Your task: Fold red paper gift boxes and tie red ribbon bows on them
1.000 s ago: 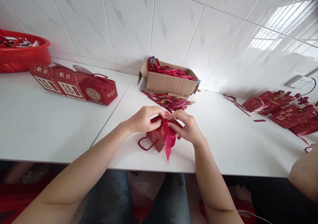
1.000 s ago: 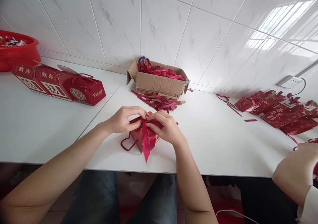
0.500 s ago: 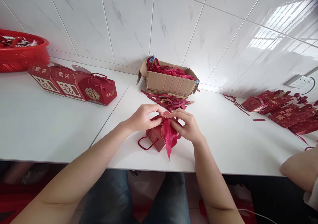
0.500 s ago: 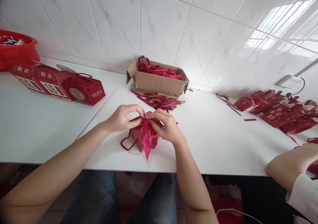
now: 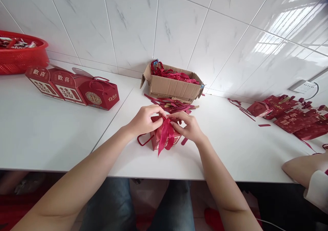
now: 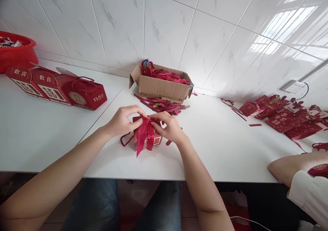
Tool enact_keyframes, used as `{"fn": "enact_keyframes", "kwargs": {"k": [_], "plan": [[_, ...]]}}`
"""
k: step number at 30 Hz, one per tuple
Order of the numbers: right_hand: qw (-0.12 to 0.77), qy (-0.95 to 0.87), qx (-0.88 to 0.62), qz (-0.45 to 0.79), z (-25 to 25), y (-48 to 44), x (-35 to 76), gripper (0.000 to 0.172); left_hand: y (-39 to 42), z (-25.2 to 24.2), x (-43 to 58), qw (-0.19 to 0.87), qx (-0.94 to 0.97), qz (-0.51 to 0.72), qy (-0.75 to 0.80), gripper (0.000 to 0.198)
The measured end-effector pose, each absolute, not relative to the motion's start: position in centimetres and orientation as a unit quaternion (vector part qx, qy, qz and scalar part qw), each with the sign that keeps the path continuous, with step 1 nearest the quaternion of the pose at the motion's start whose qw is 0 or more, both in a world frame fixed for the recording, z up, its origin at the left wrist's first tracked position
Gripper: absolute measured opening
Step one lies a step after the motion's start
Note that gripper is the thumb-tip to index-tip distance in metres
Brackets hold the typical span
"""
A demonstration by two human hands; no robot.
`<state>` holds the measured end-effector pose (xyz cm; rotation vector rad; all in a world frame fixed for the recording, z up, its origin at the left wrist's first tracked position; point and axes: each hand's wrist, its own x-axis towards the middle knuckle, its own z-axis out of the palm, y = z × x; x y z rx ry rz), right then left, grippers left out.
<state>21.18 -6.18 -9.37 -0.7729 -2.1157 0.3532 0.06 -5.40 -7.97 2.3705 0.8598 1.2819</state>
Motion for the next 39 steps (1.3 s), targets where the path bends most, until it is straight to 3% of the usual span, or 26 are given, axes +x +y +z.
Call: {"fn": "enact_keyframes", "kwargs": {"k": [5, 13, 26, 39], "plan": [[0.416, -0.834, -0.330, 0.152, -9.7, -6.9, 21.1, 0.029, -5.4, -8.0, 0.1, 0.171, 0.831, 0.432, 0.305, 0.012], [0.448, -0.819, -0.332, 0.135, -9.6, -7.3, 20.5, 0.020, -5.2, -8.3, 0.1, 0.176, 0.831, 0.430, 0.306, 0.011], [0.422, -0.854, -0.282, 0.113, -9.8, -7.0, 21.5, 0.047, -5.0, -8.3, 0.0, 0.155, 0.835, 0.442, 0.289, 0.012], [0.396, -0.861, -0.302, 0.104, -9.9, -7.3, 21.9, 0.052, -4.8, -8.3, -0.5, 0.147, 0.843, 0.439, 0.274, 0.013]]}}
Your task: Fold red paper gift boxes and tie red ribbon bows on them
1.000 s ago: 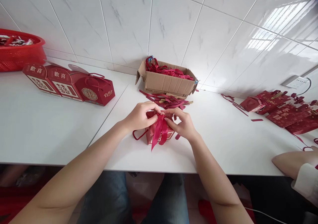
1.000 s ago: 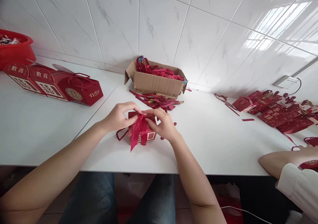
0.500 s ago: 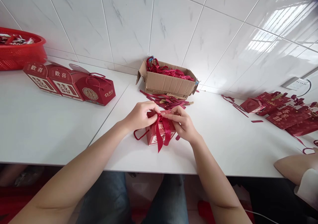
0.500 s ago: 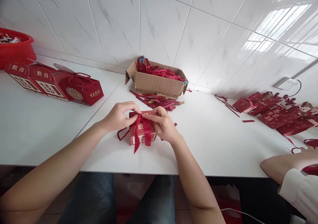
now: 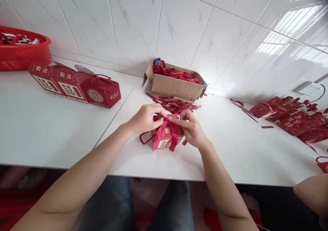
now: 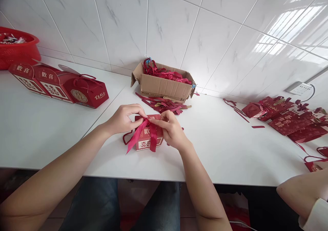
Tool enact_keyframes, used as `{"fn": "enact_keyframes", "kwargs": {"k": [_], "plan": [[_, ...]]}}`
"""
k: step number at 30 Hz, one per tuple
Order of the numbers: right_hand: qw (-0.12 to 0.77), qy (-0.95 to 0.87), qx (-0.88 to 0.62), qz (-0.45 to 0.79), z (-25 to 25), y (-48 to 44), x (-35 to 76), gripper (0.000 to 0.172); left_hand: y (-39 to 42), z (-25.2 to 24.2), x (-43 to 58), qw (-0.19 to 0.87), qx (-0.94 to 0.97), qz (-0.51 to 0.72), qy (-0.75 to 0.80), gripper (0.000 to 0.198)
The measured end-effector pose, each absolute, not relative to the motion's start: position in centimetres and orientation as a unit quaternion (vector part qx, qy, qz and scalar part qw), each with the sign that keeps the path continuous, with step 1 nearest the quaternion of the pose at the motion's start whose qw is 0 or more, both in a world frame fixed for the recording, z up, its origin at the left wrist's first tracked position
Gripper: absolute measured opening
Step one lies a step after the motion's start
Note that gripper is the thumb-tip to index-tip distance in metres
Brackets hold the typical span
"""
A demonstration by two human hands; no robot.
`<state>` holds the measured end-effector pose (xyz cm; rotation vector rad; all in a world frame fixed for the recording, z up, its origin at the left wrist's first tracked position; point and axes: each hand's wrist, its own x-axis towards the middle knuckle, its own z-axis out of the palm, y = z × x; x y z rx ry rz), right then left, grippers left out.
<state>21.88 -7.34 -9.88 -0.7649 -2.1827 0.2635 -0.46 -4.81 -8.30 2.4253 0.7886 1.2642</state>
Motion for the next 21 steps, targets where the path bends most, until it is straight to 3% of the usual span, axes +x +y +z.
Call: {"fn": "enact_keyframes", "kwargs": {"k": [5, 21], "plan": [[0.394, -0.865, -0.294, 0.101, -9.6, -7.5, 22.1, 0.052, -4.8, -8.3, -0.6, 0.140, 0.847, 0.432, 0.275, 0.015], [0.447, -0.840, -0.294, 0.085, -10.1, -7.7, 20.8, 0.023, -4.6, -8.4, -0.9, 0.143, 0.860, 0.402, 0.280, 0.009]]}}
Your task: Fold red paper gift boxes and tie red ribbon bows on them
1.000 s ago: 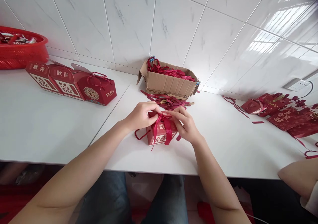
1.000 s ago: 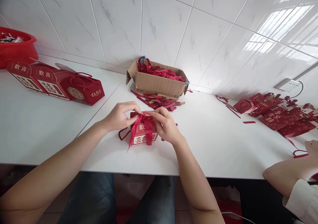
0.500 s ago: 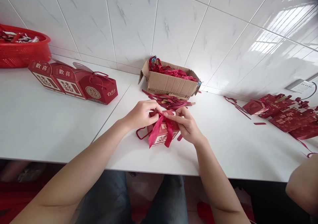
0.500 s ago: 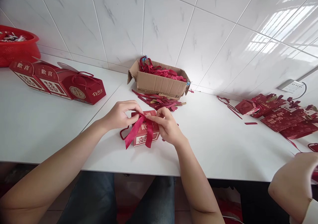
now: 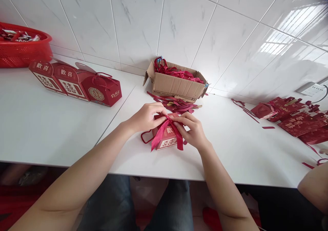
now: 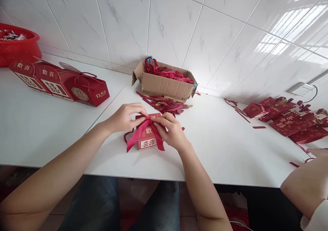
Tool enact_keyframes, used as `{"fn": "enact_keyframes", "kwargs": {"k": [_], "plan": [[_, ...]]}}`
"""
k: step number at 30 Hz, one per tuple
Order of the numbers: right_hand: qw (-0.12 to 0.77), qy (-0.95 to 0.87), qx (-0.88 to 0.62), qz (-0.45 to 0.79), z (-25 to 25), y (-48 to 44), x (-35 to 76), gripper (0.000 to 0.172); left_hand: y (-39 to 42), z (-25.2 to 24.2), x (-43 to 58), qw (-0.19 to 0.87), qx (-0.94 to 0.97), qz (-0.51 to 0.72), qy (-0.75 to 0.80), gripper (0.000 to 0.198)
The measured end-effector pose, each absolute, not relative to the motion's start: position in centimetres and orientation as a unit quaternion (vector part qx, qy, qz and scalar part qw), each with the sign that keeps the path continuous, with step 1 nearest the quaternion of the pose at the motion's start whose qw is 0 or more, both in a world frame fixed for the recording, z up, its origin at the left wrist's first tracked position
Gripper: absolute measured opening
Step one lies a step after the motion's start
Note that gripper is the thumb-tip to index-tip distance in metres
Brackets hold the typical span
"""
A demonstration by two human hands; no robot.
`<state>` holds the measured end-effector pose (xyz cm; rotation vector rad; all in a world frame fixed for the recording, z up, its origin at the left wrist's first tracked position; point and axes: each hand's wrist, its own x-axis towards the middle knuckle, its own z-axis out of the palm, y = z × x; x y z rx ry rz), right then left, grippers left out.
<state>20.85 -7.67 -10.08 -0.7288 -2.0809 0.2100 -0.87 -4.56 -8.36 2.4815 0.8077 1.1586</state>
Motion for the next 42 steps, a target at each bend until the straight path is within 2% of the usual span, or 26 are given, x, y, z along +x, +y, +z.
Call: {"fn": "enact_keyframes", "kwargs": {"k": [11, 21, 33, 42], "plan": [[0.389, -0.882, -0.246, 0.102, -9.6, -7.8, 21.7, 0.040, -4.5, -8.3, -1.0, 0.105, 0.873, 0.395, 0.267, 0.013], [0.373, -0.879, -0.271, 0.123, -9.3, -8.1, 21.8, 0.034, -4.5, -8.1, -1.3, 0.112, 0.874, 0.393, 0.263, 0.013], [0.311, -0.889, -0.267, 0.203, -8.7, -8.4, 22.7, 0.041, -4.2, -8.4, -1.4, 0.130, 0.875, 0.383, 0.267, 0.013], [0.289, -0.907, -0.243, 0.187, -8.6, -8.6, 22.8, 0.046, -4.2, -8.4, -1.4, 0.123, 0.875, 0.376, 0.278, 0.013]]}}
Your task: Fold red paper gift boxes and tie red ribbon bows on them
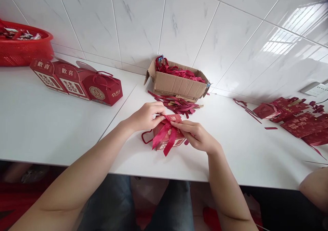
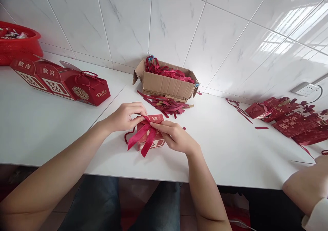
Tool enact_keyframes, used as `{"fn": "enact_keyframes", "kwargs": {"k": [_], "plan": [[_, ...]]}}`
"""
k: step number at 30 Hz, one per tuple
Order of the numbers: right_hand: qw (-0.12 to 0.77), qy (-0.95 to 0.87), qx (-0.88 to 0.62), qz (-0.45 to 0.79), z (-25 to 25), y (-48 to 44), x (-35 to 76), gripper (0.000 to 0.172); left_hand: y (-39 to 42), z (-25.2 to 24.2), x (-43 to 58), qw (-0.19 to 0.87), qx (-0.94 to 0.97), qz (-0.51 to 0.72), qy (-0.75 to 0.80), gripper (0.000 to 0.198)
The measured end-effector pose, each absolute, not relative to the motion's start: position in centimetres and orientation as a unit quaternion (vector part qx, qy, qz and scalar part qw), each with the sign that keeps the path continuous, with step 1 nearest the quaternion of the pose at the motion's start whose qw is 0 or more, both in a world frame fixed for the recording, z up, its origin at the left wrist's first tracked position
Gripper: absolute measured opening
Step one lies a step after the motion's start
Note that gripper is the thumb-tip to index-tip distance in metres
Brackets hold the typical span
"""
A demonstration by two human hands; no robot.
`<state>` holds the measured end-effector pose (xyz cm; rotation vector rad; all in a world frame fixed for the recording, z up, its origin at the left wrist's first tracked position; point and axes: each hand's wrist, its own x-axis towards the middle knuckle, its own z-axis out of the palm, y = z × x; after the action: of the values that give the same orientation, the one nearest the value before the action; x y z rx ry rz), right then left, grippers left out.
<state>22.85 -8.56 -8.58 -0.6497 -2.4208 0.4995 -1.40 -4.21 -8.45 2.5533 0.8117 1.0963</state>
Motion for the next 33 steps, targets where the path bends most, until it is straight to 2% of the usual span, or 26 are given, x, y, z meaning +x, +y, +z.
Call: {"fn": "enact_keyframes", "kwargs": {"k": [9, 17, 22, 28, 33], "plan": [[0.264, -0.923, -0.221, 0.174, -8.2, -8.9, 22.8, 0.048, -4.3, -8.4, -1.2, 0.136, 0.866, 0.376, 0.301, 0.015], [0.365, -0.869, -0.293, 0.160, -8.7, -8.0, 23.0, 0.045, -4.8, -8.2, -0.9, 0.158, 0.866, 0.385, 0.278, 0.010], [0.394, -0.847, -0.322, 0.155, -8.8, -7.8, 22.8, 0.047, -5.4, -8.3, -0.1, 0.180, 0.854, 0.398, 0.284, 0.013], [0.406, -0.807, -0.385, 0.189, -9.0, -7.8, 22.6, 0.031, -5.6, -9.1, 0.6, 0.153, 0.823, 0.437, 0.329, 0.008], [0.414, -0.798, -0.363, 0.246, -8.8, -8.1, 22.2, 0.020, -5.6, -9.5, 1.0, 0.085, 0.788, 0.501, 0.347, 0.012]]}}
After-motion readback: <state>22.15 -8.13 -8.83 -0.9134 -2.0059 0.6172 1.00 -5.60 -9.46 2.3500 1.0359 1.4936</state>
